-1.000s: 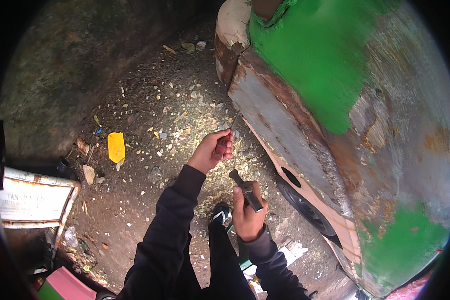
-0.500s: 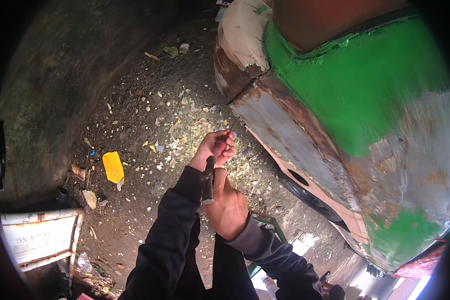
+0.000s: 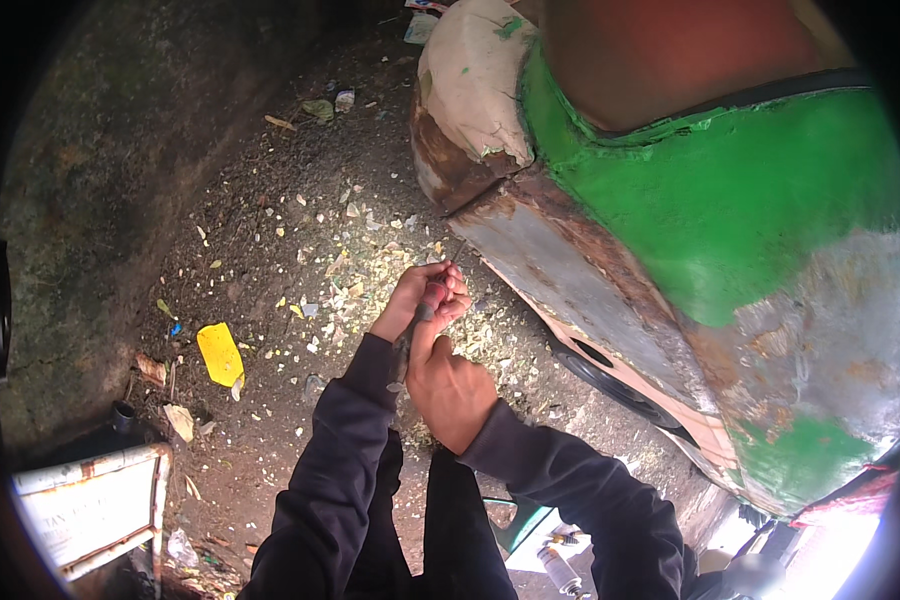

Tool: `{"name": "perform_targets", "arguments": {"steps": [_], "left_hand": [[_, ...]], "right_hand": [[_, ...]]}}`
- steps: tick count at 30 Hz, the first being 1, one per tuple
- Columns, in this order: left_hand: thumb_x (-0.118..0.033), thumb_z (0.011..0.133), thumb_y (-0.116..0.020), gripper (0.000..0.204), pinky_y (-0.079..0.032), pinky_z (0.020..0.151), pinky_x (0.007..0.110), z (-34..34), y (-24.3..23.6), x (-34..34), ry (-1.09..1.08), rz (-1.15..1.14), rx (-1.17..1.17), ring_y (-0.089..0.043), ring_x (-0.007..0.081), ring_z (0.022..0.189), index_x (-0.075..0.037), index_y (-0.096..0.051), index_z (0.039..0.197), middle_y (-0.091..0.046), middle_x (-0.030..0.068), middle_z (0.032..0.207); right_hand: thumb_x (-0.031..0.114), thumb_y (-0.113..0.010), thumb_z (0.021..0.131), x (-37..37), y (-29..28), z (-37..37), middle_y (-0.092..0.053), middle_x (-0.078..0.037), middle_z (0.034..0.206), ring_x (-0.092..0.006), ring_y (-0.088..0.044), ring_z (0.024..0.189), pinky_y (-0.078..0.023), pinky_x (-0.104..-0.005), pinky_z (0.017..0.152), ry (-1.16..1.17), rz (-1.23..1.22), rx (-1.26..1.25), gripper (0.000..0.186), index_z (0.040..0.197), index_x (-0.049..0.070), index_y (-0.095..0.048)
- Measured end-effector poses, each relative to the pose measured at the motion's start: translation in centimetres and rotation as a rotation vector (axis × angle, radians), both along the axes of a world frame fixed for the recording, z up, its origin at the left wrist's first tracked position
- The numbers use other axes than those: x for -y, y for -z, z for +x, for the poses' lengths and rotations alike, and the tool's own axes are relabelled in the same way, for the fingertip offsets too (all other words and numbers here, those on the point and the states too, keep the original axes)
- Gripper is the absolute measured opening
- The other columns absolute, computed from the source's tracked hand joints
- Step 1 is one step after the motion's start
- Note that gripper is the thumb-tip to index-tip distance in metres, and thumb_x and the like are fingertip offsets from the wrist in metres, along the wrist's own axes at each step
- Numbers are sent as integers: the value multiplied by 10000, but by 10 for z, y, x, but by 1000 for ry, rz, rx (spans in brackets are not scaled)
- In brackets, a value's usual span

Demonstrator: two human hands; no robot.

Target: The person uses a blowtorch to heat a rusted vehicle panel and then uses a chisel and hammer to remove rust and old paint. The person works on the lower side of a green vehicle in an outdoor area.

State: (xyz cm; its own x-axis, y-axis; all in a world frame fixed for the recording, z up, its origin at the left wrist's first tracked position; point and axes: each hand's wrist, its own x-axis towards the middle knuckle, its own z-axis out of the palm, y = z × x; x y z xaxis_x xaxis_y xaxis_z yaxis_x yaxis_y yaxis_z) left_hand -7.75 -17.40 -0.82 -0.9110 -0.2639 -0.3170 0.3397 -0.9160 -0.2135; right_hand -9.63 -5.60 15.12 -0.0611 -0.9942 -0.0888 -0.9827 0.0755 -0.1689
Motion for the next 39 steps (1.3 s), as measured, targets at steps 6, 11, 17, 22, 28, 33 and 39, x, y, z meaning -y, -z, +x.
{"name": "perform_targets", "arguments": {"steps": [6, 11, 17, 22, 28, 33, 39], "left_hand": [[-190, 982, -427, 275, -317, 458, 284, 10, -4, 2, 47, 27, 67, -423, 153, 569, -65, -548, 769, -532, 51, 658], [-182, 973, -437, 276, -311, 444, 284, 3, -8, 7, 52, 30, 113, -426, 157, 557, -58, -541, 749, -532, 57, 647], [-176, 957, -455, 261, -299, 447, 281, 2, 4, 10, 62, -104, 76, -428, 165, 553, -52, -529, 739, -534, 70, 633], [-195, 961, -440, 278, -305, 474, 293, 5, 1, 10, 106, 35, 72, -388, 159, 542, -65, -530, 733, -536, 62, 647], [-220, 979, -411, 304, -309, 483, 301, -1, 12, 14, 102, -87, 166, -392, 165, 543, -81, -527, 735, -532, 48, 645], [-239, 1009, -383, 304, -325, 466, 314, -1, 16, 6, 97, -145, 156, -382, 160, 520, -105, -506, 766, -496, 35, 623], [-283, 1033, -388, 310, -323, 445, 275, 8, 20, -7, 118, -249, 265, -369, 126, 512, -119, -461, 780, -440, 5, 620]], "right_hand": [[98, -559, 893, -6, -15, 14, -554, -129, 664, -283, -621, 510, -479, -375, 432, -41, -38, 105, 183, 999, -5, -451], [93, -576, 855, -5, 6, -1, -580, -113, 711, -234, -618, 507, -466, -338, 430, -86, 63, -60, 388, 1183, -73, -453], [92, -585, 850, 4, 16, -6, -575, -124, 706, -277, -625, 519, -478, -377, 443, -100, 29, -86, 225, 1009, 3, -452], [94, -554, 879, -12, -11, 3, -574, -135, 667, -297, -622, 516, -481, -387, 438, -68, -85, 185, 210, 1031, -10, -452], [114, -579, 851, -2, 7, -5, -588, -141, 655, -316, -619, 509, -488, -412, 449, -16, 10, 92, 281, 1065, -10, -445], [60, -588, 786, -2, 29, -8, -577, -120, 629, -290, -623, 498, -496, -383, 456, 37, -27, -40, 413, 1156, -55, -444], [13, -613, 702, -21, 33, -16, -528, -192, 874, -296, -615, 552, -505, -417, 482, -11, 160, 116, 423, 1097, -67, -483]]}}
